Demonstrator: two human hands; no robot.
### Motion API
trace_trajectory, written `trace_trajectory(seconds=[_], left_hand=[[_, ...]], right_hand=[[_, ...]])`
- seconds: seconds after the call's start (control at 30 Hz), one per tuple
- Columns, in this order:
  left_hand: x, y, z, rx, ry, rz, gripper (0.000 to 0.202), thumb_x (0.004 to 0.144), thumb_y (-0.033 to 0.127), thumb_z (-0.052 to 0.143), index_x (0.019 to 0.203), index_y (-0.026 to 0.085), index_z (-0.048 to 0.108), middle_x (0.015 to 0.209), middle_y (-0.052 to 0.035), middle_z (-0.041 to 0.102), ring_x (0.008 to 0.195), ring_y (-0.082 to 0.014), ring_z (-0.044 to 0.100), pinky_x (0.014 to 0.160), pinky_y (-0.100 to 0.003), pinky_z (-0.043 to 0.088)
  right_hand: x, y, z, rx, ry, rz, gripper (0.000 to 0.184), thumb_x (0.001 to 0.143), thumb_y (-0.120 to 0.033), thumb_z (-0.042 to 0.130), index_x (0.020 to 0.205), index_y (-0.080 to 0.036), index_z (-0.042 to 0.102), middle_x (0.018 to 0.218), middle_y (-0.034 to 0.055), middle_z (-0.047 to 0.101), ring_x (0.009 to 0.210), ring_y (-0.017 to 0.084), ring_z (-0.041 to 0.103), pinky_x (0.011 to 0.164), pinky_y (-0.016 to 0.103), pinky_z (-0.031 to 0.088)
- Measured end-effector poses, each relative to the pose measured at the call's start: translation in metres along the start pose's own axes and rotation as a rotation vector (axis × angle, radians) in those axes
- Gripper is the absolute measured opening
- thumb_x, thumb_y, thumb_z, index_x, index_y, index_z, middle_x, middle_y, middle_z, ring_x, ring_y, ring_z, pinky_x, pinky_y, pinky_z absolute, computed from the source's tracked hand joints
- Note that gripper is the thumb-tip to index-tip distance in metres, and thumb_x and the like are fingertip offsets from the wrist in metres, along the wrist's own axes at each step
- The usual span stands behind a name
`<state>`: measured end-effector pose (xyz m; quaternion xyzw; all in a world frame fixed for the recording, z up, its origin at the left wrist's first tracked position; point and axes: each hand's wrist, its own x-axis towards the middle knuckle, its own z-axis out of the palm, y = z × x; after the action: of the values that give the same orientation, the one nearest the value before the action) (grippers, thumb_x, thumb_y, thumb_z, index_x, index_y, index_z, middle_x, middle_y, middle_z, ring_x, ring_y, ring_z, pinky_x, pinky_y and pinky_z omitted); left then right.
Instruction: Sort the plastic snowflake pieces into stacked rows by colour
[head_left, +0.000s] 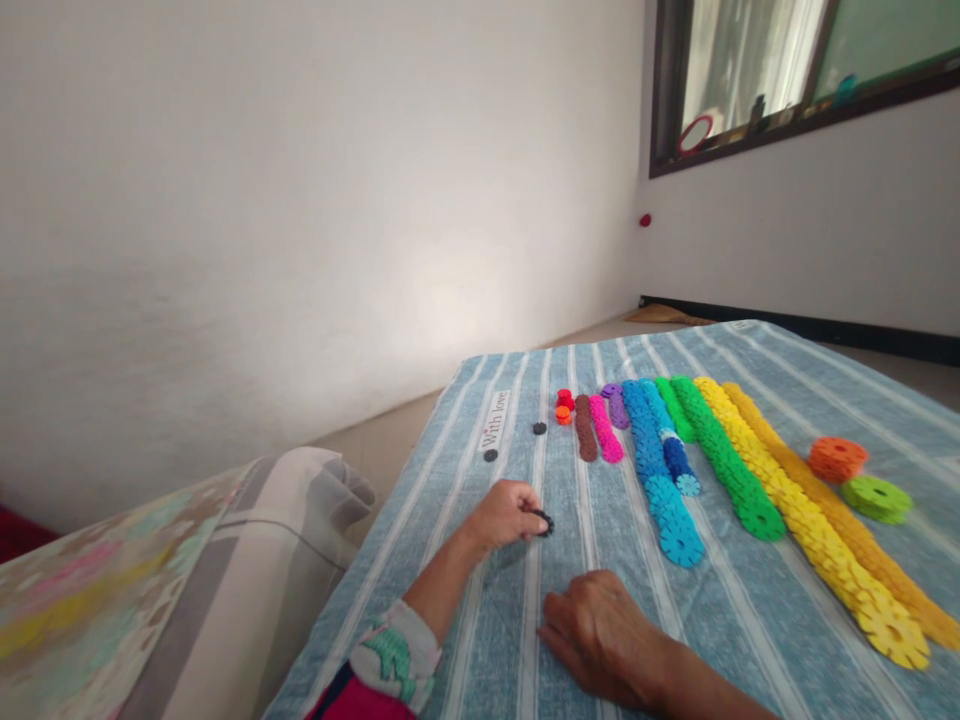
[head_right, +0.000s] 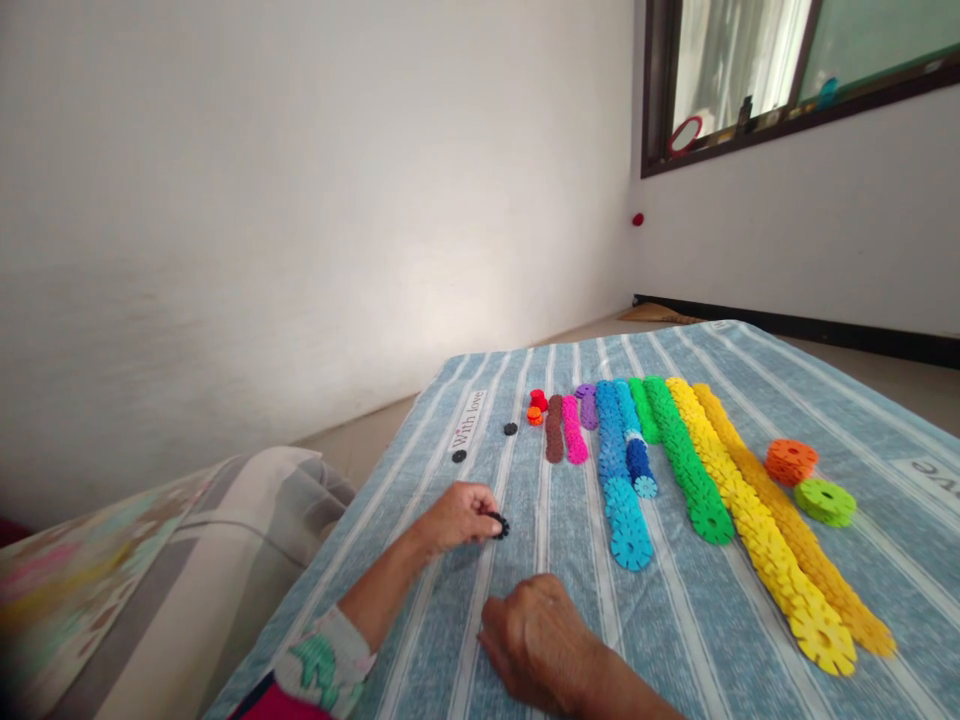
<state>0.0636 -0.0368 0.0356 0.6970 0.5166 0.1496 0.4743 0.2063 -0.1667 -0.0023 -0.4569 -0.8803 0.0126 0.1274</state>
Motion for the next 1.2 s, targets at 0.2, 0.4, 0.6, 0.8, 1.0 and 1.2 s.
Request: trace_trajectory(seconds=[0.2, 0.4, 0.6, 0.8, 1.0, 1.2], left_hand=[[0.044, -0.01, -0.062, 0.17, 0.45, -0.095, 0.009, 0.068, 0.016, 0.059, 0.076, 0.013, 0.064, 0.052, 0.0031, 0.055, 0.05, -0.0096, 0.052, 0.048, -0.02, 0.036], [0.079, -0.023, -0.083, 0.331, 0.485, -0.141, 0.015, 0.065, 0.015, 0.062, 0.076, 0.014, 0.072, 0.051, 0.0007, 0.058, 0.057, -0.0143, 0.058, 0.056, -0.022, 0.04], [0.084, -0.023, -0.085, 0.419, 0.411, -0.156, 0.003, 0.057, 0.013, 0.066, 0.057, 0.016, 0.067, 0.042, 0.0026, 0.05, 0.06, -0.0166, 0.06, 0.057, -0.023, 0.04], [0.079, -0.015, -0.077, 0.315, 0.403, -0.151, 0.011, 0.059, 0.011, 0.066, 0.07, 0.014, 0.066, 0.043, 0.0051, 0.05, 0.048, -0.0118, 0.054, 0.048, -0.021, 0.037], [0.094, 0.002, -0.059, 0.167, 0.429, -0.086, 0.015, 0.068, 0.015, 0.064, 0.083, 0.013, 0.067, 0.052, 0.0035, 0.056, 0.048, -0.0089, 0.055, 0.044, -0.017, 0.037], [0.129, 0.019, -0.04, 0.162, 0.434, -0.034, 0.028, 0.074, 0.017, 0.059, 0.099, 0.01, 0.07, 0.06, -0.0004, 0.063, 0.055, -0.0105, 0.06, 0.047, -0.018, 0.04]], right_hand=[[0.001, 0.004, 0.014, 0.006, 0.039, -0.011, 0.022, 0.09, -0.031, 0.049, 0.071, -0.02, 0.052, 0.06, 0.0023, 0.065, 0.048, 0.016, 0.057, 0.052, 0.029, 0.027], [0.002, 0.009, 0.039, -0.021, 0.085, -0.015, 0.023, 0.089, -0.037, 0.051, 0.072, -0.021, 0.05, 0.059, 0.0003, 0.064, 0.048, 0.015, 0.056, 0.051, 0.028, 0.027], [0.003, 0.014, 0.056, -0.003, 0.126, -0.031, 0.027, 0.089, -0.041, 0.051, 0.071, -0.021, 0.047, 0.055, -0.0025, 0.06, 0.044, 0.014, 0.054, 0.049, 0.029, 0.025], [0.008, 0.014, 0.054, -0.019, 0.075, -0.016, 0.026, 0.087, -0.042, 0.054, 0.071, -0.022, 0.051, 0.056, -0.0026, 0.063, 0.043, 0.014, 0.053, 0.046, 0.03, 0.021], [0.01, 0.014, 0.053, -0.031, 0.051, -0.009, 0.03, 0.086, -0.046, 0.057, 0.069, -0.021, 0.053, 0.054, -0.0038, 0.062, 0.041, 0.013, 0.052, 0.045, 0.03, 0.018], [0.014, 0.014, 0.052, -0.021, 0.004, 0.004, 0.031, 0.087, -0.048, 0.056, 0.07, -0.022, 0.057, 0.053, -0.0051, 0.061, 0.039, 0.011, 0.046, 0.043, 0.03, 0.017]])
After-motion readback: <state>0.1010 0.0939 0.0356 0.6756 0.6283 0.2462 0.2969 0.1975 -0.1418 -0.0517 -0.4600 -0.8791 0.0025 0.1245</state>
